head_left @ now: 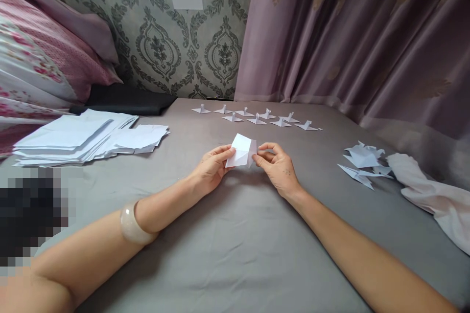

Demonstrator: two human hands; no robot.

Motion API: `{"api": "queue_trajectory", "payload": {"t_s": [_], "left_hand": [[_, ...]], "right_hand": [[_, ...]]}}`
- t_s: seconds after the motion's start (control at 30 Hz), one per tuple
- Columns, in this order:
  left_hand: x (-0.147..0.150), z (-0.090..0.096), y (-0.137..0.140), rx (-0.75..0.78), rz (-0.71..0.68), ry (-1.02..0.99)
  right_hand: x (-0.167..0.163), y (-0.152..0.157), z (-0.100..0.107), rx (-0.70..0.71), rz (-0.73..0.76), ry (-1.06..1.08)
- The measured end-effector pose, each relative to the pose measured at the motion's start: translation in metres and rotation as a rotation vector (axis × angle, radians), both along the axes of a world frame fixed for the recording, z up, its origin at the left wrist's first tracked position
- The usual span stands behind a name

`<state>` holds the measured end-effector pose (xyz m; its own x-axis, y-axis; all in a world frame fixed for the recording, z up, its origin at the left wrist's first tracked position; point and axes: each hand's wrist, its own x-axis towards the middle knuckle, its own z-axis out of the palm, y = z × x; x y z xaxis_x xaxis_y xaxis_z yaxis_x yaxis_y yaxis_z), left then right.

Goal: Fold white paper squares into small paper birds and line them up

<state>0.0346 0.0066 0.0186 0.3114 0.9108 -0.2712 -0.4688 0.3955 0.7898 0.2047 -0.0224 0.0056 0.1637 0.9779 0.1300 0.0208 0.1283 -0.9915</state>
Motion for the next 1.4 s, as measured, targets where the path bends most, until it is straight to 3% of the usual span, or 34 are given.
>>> {"api": "queue_trajectory", "payload": {"t_s": [0.2,0.7,0.93,1.07,1.4], "left_hand": [[-0.003,-0.003,0.003,-0.004,0.012,-0.023],[-0.003,-0.012,0.0,0.19,-0.074,0.095],[-0.003,-0.007,0.0,0.08,-0.098,-0.002],[-0.006,-0.006,0.004,0.117,-0.068,-0.036],[-0.01,-0.008,0.008,0.203,-0.127,0.173]], "right_hand": [[0.004,0.001,-0.004,0.027,-0.039,-0.002],[0.004,-0.002,-0.012,0.128,-0.107,-0.053],[0.004,-0.004,-0.013,0.164,-0.148,-0.143],[0.006,-0.003,-0.015,0.161,-0.163,-0.141],[0.012,-0.001,-0.018,0.176,-0.203,-0.144]]}}
